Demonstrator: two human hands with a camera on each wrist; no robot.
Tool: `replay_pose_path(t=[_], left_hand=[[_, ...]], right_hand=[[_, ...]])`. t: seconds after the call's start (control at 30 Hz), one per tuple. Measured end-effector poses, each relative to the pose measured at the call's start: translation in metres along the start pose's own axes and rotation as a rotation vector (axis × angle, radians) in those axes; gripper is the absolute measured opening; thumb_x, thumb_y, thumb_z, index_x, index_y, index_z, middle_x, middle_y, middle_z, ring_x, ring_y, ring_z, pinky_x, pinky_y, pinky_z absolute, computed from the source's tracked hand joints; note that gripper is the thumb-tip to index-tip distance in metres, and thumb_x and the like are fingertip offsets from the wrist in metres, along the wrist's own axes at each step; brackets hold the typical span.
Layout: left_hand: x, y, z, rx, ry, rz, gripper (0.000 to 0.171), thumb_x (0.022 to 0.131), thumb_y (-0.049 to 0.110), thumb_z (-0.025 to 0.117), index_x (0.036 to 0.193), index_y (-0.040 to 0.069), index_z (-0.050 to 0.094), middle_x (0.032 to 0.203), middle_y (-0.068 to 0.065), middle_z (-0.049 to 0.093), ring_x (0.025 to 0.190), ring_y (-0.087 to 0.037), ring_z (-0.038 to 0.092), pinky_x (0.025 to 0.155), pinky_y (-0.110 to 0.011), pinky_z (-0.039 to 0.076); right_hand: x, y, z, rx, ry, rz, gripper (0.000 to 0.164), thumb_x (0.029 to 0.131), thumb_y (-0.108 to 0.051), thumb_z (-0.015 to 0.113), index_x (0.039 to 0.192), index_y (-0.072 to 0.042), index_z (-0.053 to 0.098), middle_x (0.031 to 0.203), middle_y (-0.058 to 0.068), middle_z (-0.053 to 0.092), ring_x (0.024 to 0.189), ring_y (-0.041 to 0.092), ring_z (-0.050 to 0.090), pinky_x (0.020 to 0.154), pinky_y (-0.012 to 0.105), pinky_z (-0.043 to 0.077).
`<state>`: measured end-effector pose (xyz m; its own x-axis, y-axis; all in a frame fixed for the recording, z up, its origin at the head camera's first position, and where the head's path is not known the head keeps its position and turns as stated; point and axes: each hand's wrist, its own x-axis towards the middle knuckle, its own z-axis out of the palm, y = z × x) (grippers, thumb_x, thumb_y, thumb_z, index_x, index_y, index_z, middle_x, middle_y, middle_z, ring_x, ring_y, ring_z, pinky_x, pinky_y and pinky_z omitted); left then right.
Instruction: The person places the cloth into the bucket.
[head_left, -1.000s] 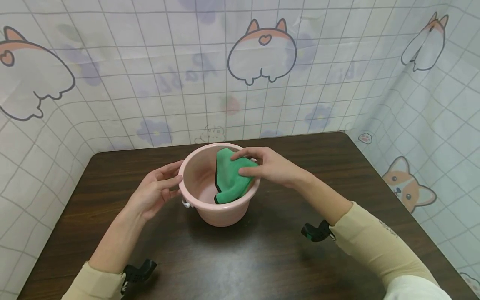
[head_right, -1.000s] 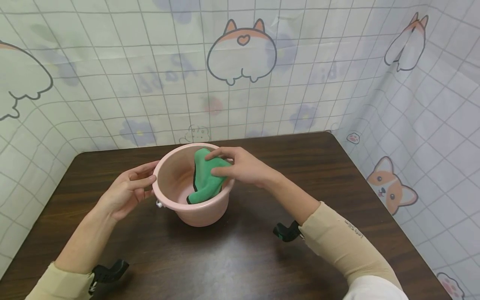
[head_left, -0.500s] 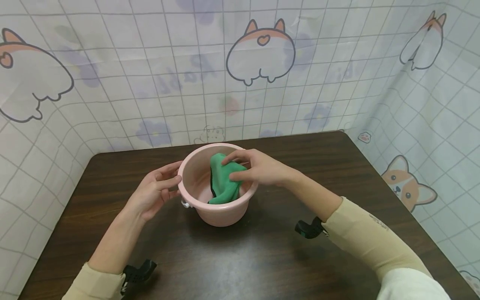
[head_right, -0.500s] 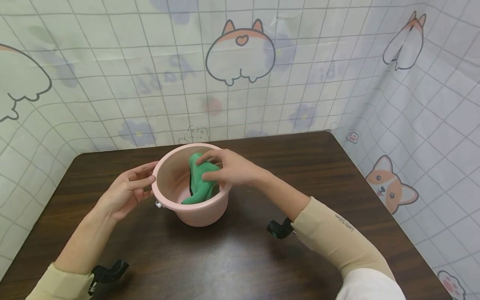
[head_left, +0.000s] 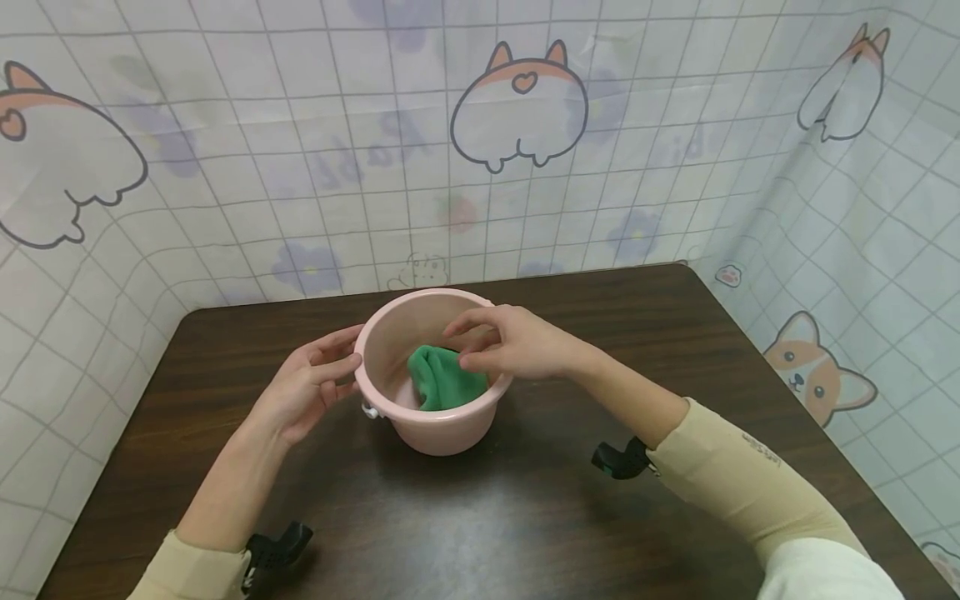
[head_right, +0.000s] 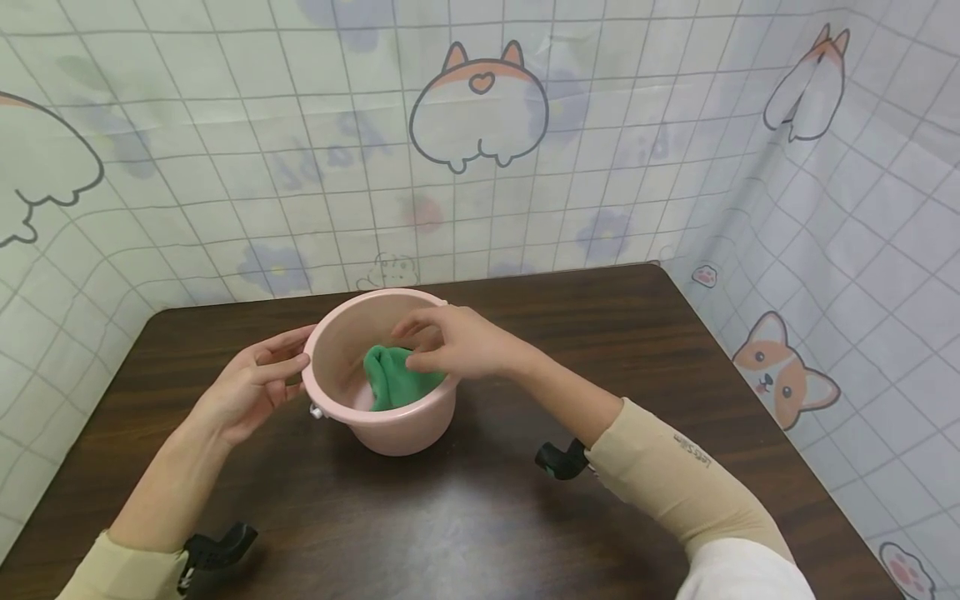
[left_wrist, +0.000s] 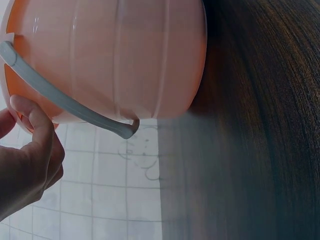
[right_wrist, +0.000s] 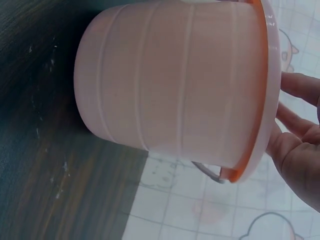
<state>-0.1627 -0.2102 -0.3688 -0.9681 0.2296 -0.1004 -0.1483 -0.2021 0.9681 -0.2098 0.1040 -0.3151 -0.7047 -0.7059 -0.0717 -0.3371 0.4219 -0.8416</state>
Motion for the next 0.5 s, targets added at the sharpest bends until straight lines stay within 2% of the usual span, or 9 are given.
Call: replay_pose_path(t=[0.2,0.37,0.43,0.5], left_hand=[[-0.001,0.0,-0.003,0.024,0.009,-0.005,0.058,0.103,0.006,0.061,0.154,-0.005,0.036,0.131,-0.008,0.054,0.1,-0.014,0.062,0.081,-0.027,0.056],[-0.003,-0.003,-0.01,0.05,0.023,0.013,0.055,0.105,0.015,0.061,0.152,-0.003,0.04,0.124,-0.006,0.058,0.098,-0.014,0.062,0.083,-0.029,0.056],[-0.004,-0.005,-0.015,0.109,0.038,0.035,0.054,0.106,0.021,0.06,0.151,-0.003,0.041,0.126,-0.008,0.056,0.103,-0.017,0.059,0.086,-0.03,0.056],[-0.005,-0.006,-0.022,0.253,0.061,0.059,0.054,0.107,0.028,0.058,0.151,-0.001,0.044,0.133,-0.011,0.054,0.112,-0.021,0.056,0.091,-0.033,0.054]], right_hand=[[-0.01,0.005,-0.009,0.028,0.089,-0.084,0.034,0.098,-0.015,0.072,0.131,-0.015,0.065,0.122,0.001,0.07,0.111,0.015,0.068,0.088,0.035,0.056],[-0.026,0.025,-0.022,0.119,0.224,-0.159,0.027,0.099,-0.01,0.07,0.126,-0.006,0.067,0.123,0.01,0.068,0.108,0.031,0.069,0.083,0.041,0.059],[-0.035,0.036,-0.028,0.119,0.294,-0.16,0.027,0.1,-0.011,0.069,0.126,-0.005,0.067,0.122,0.012,0.068,0.107,0.032,0.069,0.084,0.044,0.059],[-0.043,0.047,-0.035,0.052,0.369,-0.149,0.028,0.101,-0.014,0.068,0.128,-0.006,0.066,0.124,0.01,0.067,0.109,0.029,0.068,0.089,0.045,0.057]])
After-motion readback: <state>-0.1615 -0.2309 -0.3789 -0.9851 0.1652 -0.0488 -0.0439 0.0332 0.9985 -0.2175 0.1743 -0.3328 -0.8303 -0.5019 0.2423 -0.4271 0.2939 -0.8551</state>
